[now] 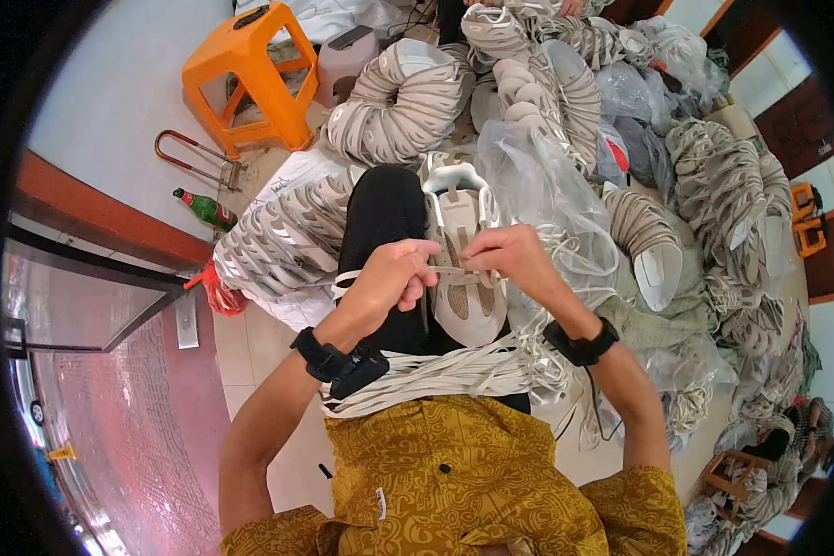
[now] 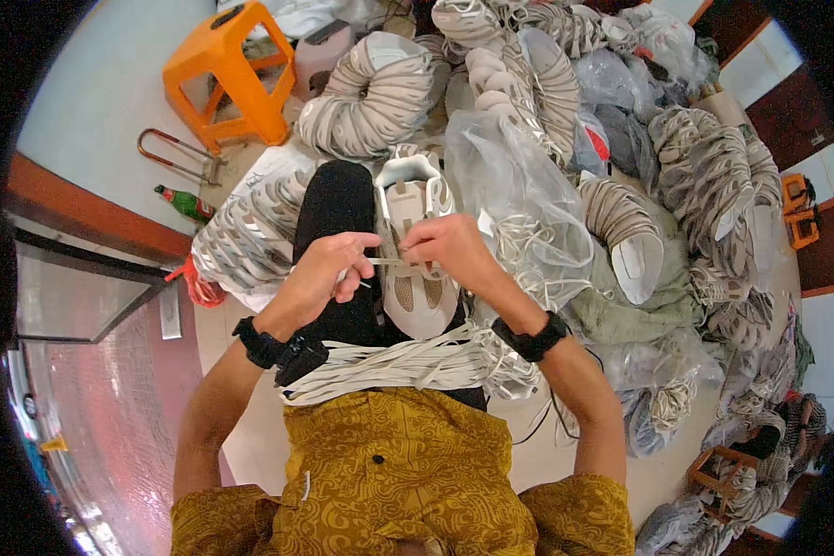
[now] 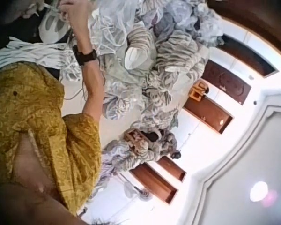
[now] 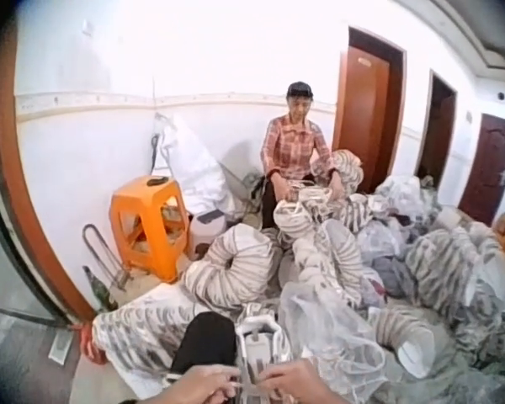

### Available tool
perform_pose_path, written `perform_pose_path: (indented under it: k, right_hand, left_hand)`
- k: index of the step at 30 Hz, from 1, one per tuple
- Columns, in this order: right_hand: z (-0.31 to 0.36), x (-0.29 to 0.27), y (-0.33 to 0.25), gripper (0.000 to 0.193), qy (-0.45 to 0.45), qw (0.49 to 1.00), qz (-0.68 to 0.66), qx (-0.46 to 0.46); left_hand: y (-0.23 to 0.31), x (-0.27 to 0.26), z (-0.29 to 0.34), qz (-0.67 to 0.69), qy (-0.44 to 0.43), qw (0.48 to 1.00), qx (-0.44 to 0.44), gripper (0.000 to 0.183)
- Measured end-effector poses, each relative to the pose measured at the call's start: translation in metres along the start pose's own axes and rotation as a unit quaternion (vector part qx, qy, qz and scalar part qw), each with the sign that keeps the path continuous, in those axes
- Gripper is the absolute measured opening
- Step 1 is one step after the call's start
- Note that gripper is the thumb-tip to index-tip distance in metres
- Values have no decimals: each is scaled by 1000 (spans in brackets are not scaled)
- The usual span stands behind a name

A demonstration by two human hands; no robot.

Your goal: The recorder is assembling or lacing a shoe in a production environment.

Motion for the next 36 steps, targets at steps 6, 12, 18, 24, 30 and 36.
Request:
perform_pose_path:
  k: [6,12,18,24,30,36]
  right_hand:
    - [0,41,-10,12,-96,938,303,-136]
    - [9,27,16,11,-50,996,68,-15]
    - [12,23,24,11,57,976,-182,108]
    - [5,38,-4,8,91,936,-338,32]
    - [14,43,19,7,120,909,-372,144]
    - [14,40,9,4,115,938,-319,75]
  left_hand:
    - [20,-10,-11,-115,101,980,129,24]
    - [5,-7,-22,-276,166,933,160,23]
    - [-30,-16,-22,43,33,998,-13,35]
    - [-30,8,-17,93,-71,993,-1,49]
    - [-29,22,-15,71,-78,994,20,58]
    - [-28,27,-12,-6,-30,999,23,61]
Point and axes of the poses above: each hand's wrist, its own z-axis away from the middle knuckle, its own x-axis out of the palm, y = z × x, the point moved 9 cm from there along -z, towards the middle knuckle, and after that the axes turned 12 degrees about -x, right-handed, at the moved point
